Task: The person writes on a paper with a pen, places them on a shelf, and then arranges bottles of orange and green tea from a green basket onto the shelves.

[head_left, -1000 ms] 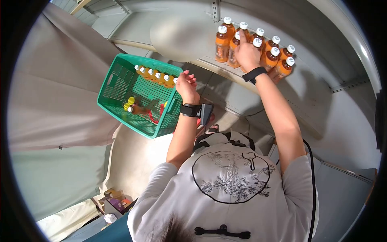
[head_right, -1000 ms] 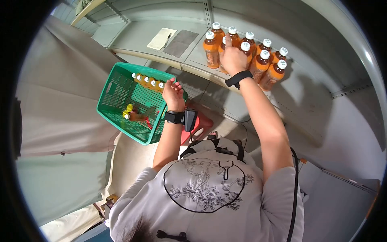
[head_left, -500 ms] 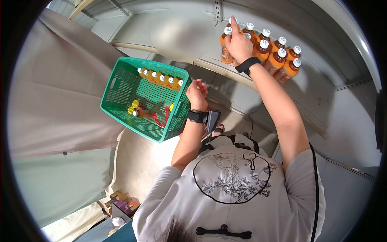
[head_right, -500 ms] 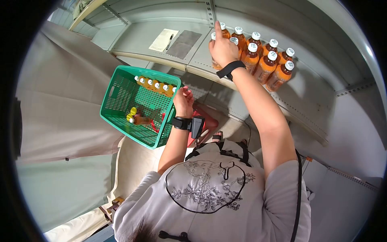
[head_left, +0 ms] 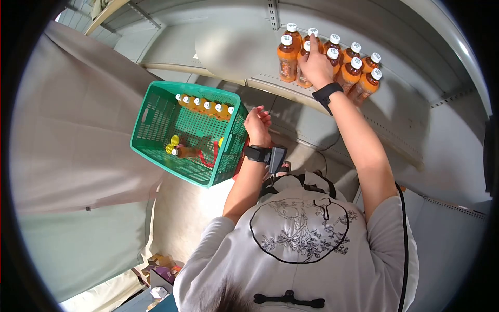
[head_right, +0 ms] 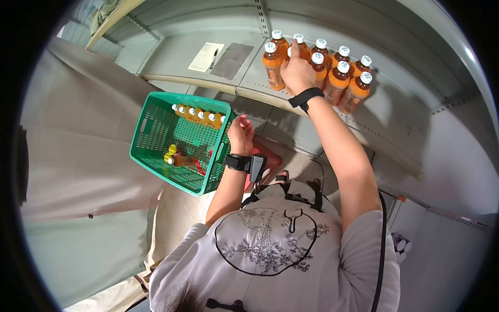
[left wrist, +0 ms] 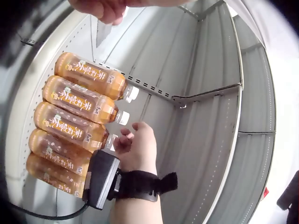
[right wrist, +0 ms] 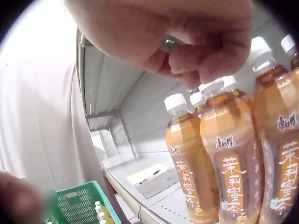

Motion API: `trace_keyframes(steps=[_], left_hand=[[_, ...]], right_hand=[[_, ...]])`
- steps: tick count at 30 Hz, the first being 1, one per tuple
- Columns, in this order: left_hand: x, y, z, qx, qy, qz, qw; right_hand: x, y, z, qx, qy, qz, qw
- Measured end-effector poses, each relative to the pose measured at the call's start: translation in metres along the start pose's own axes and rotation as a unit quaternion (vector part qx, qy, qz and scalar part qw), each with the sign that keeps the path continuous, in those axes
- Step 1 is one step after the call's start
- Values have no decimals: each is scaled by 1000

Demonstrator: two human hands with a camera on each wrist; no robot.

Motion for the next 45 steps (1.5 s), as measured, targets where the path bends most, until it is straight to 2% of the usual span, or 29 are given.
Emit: trace_keyframes(steps=[2, 4, 6, 8, 10, 13, 16, 20, 22, 24, 26, 27, 28, 29, 30, 32, 34, 36, 40, 42, 45], left_hand=[[-3, -3, 2, -4, 2, 1, 1000], [-6, -7, 3, -12, 5, 1, 1000], [-11, -12, 1, -21, 5, 5, 1000], [-17, -14, 3, -30, 4, 6, 1000], [-20, -18, 3, -30, 6, 0, 1000], [-21, -22, 13, -22, 8, -20, 1000], [-23, -26, 14, -22, -11, -37, 999], [-28, -42, 15, -65, -53, -54, 995], [-31, -48, 18, -80, -45, -92, 992], [-35, -52, 16, -94, -81, -95, 988], [-40, -57, 14, -114, -96, -84, 985], [-42, -59, 17, -109, -97, -101, 984], [-45, -64, 22, -93, -90, -96, 987], [-52, -63, 17, -130, -96, -99, 982], [-58, -65, 17, -120, -99, -95, 983], [-64, -75, 27, -125, -75, -128, 981], [-71, -88, 32, -118, -49, -157, 979], [-76, -102, 33, -145, -62, -167, 973], [-80, -134, 41, -226, -70, -181, 955], [-84, -150, 48, -271, -110, -183, 939], [-99, -166, 50, -295, -78, -181, 935]], right_hand=[[1, 14, 10, 18, -9, -13, 1000], [9, 31, 21, 80, -38, -51, 995], [26, 28, 20, 65, -67, -26, 995], [35, 19, 18, 1, -15, 43, 999], [41, 27, 22, -13, -36, 29, 999], [44, 57, 41, 99, -78, -63, 990], [70, 53, 41, 110, -114, -51, 986], [86, 49, 47, 92, -101, -14, 991], [94, 61, 56, 161, -92, -56, 981], [101, 75, 63, 171, -154, -85, 969], [145, 44, 48, 209, -102, -48, 971], [146, 45, 52, 223, -50, -72, 971], [133, 63, 62, 157, -122, -107, 974], [139, 61, 66, 252, -107, -108, 956], [144, 59, 65, 214, -102, -148, 960], [143, 62, 70, 281, -36, -116, 952], [147, 70, 78, 207, -69, -220, 951], [145, 87, 92, 224, -69, -221, 947], [176, 96, 111, 262, -83, -233, 933], [192, 99, 121, 278, -106, -208, 932], [204, 110, 138, 260, -149, -232, 925]])
Point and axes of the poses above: each hand's wrist, its own z-axis away from the middle knuckle, its own y-axis out of the back of the hand, x = y × z, the point moved 5 cm from there along -z, towards the middle knuckle, and after that the axes turned 7 degrees about -x, right-handed, at the moved point
